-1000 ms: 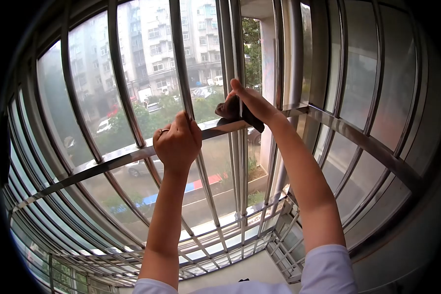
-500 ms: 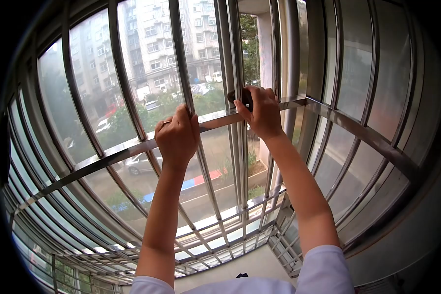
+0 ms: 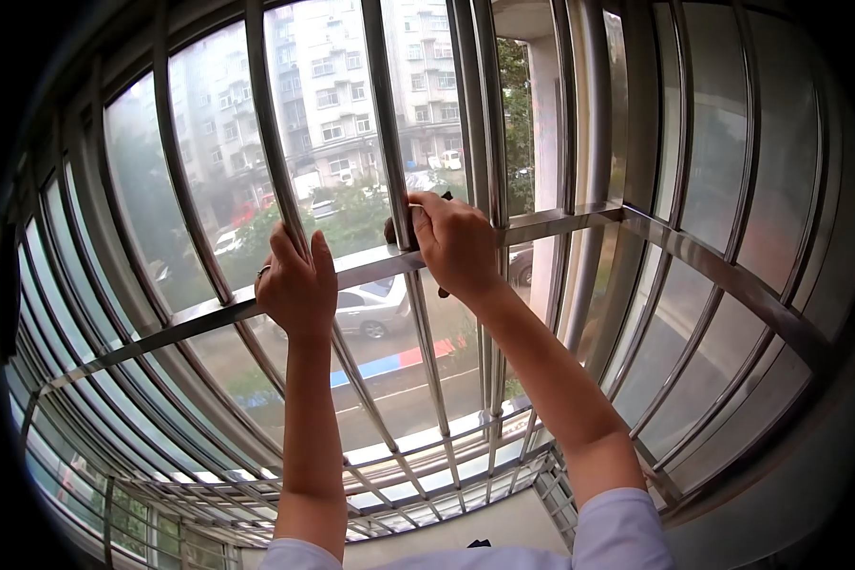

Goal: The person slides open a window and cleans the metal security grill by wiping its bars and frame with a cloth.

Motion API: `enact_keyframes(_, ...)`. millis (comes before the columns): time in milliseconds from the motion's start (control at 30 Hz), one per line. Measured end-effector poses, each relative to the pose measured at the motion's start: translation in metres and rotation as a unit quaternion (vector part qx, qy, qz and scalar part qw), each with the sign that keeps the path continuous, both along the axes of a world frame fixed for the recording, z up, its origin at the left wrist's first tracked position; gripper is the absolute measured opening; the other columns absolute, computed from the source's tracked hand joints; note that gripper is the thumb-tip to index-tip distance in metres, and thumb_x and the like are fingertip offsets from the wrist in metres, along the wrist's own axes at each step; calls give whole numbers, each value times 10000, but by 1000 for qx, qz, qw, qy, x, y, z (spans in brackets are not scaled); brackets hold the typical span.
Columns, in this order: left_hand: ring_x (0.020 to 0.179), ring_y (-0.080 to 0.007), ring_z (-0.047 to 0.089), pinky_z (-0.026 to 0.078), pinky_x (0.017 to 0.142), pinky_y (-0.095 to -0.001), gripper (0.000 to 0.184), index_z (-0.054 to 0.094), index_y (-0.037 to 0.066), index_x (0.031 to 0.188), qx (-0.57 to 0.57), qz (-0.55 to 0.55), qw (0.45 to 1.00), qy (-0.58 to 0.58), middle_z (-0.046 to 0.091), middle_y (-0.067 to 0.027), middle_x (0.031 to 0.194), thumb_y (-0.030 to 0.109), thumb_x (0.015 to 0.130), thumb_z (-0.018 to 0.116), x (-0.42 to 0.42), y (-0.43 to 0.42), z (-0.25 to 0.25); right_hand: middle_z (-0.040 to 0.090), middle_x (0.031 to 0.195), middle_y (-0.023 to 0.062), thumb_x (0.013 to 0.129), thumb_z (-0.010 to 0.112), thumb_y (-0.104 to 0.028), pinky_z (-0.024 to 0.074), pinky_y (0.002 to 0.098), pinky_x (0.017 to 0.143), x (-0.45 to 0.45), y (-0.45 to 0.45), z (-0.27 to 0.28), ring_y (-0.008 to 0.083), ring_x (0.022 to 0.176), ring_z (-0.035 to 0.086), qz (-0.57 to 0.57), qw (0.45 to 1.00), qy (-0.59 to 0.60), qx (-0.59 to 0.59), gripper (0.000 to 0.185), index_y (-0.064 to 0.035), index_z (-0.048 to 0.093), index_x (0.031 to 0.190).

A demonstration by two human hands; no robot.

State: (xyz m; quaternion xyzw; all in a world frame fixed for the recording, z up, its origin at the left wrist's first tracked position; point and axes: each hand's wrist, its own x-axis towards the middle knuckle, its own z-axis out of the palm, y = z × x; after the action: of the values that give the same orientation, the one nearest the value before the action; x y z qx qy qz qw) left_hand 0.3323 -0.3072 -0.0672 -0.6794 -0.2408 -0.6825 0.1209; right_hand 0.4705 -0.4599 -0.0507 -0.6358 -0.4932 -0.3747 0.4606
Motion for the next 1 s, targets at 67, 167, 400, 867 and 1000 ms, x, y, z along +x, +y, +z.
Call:
enact_keyframes(67, 609, -294, 658, 517, 611, -387, 392, 533, 47, 1136, 1, -7, 1000, -5, 641, -93, 690, 376, 922, 528, 1, 1, 1, 693, 916, 165, 1000, 423, -375, 514, 364, 671, 21, 15, 7, 278, 744, 673, 113, 988, 110, -7, 398, -79, 596, 1202)
enact_keyframes(167, 609, -294, 651, 512, 614, -398, 370, 533, 38, 1132, 14, -14, 1000, -14, 636, -96, 691, 321, 895, 548, 2, -1, 1, 673, 884, 159, 918, 312, -714, 530, 280, 718, 18, 20, 34, 192, 762, 662, 324, 846, 415, -81, 799, -14, 607, 1169)
enact_keyframes(400, 594, -281, 640, 504, 610, -394, 323, 560, 29, 1107, 29, -48, 998, -21, 613, -84, 644, 188, 827, 538, -2, 0, 4, 619, 805, 93, 885, 284, -772, 500, 279, 726, 20, 31, 36, 157, 751, 621, 261, 915, 240, -193, 829, -32, 625, 1038)
enact_keyframes(867, 584, -248, 653, 475, 583, -357, 380, 507, -53, 1160, 6, -67, 997, 37, 611, -84, 614, 148, 841, 551, -8, -2, -1, 650, 893, 49, 845, 672, -122, 416, 373, 822, -11, -4, -32, 240, 855, 595, -53, 986, -146, 54, 194, -85, 591, 1017)
enact_keyframes(1000, 621, -264, 667, 476, 663, -389, 362, 481, -14, 1181, 38, -66, 997, 16, 617, -73, 616, 150, 865, 545, -6, 2, -3, 639, 925, 22, 846, 656, -97, 417, 362, 798, -12, -1, -40, 225, 881, 576, -71, 968, -222, 92, 188, -110, 592, 1023)
